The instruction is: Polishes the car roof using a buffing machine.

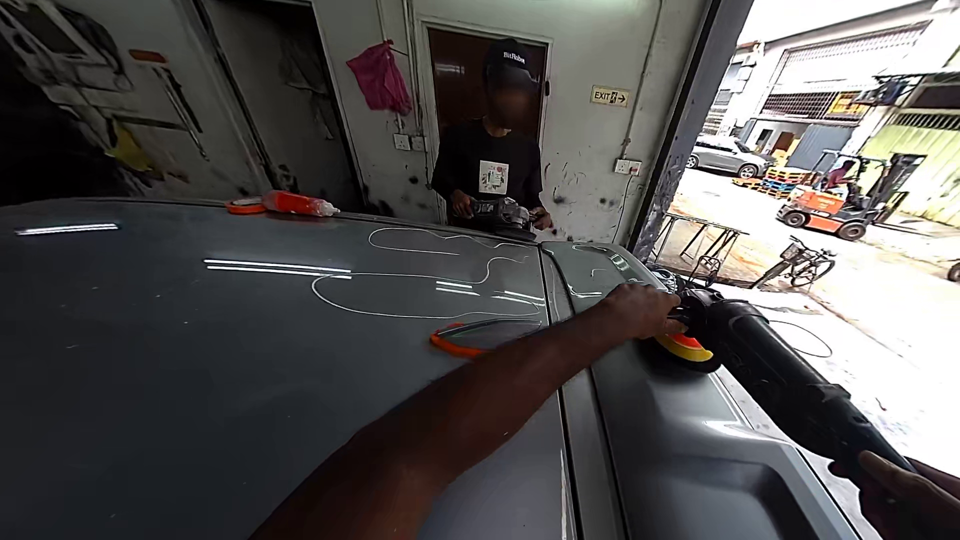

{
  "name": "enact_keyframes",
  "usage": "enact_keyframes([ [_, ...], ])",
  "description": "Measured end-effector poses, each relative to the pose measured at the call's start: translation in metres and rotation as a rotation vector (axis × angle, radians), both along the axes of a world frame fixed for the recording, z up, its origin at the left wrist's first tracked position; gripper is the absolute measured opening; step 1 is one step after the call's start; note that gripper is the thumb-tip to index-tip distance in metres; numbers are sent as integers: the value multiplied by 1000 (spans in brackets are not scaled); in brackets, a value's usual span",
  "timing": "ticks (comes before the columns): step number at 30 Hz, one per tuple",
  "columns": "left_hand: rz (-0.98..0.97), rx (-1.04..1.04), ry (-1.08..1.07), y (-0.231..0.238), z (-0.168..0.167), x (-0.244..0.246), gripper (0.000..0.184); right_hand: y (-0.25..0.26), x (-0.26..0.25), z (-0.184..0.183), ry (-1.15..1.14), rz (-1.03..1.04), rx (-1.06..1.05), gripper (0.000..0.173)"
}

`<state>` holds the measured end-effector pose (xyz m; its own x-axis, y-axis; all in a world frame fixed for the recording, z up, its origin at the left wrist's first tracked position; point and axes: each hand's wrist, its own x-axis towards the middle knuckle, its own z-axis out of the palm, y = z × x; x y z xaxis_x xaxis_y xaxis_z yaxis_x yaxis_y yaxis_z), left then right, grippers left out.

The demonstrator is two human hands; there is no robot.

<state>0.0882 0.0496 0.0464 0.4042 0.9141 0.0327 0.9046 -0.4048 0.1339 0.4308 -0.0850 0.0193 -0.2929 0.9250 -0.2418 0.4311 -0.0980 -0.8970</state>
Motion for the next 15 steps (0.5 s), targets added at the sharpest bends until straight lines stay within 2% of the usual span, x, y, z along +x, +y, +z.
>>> enact_keyframes([
  [6,-53,23,27,34,2,5,53,19,-7,7,-23,-77,-30,42],
  [15,-94,0,-12,-9,1,-7,49,-26,-11,8,-14,-20,-6,38],
])
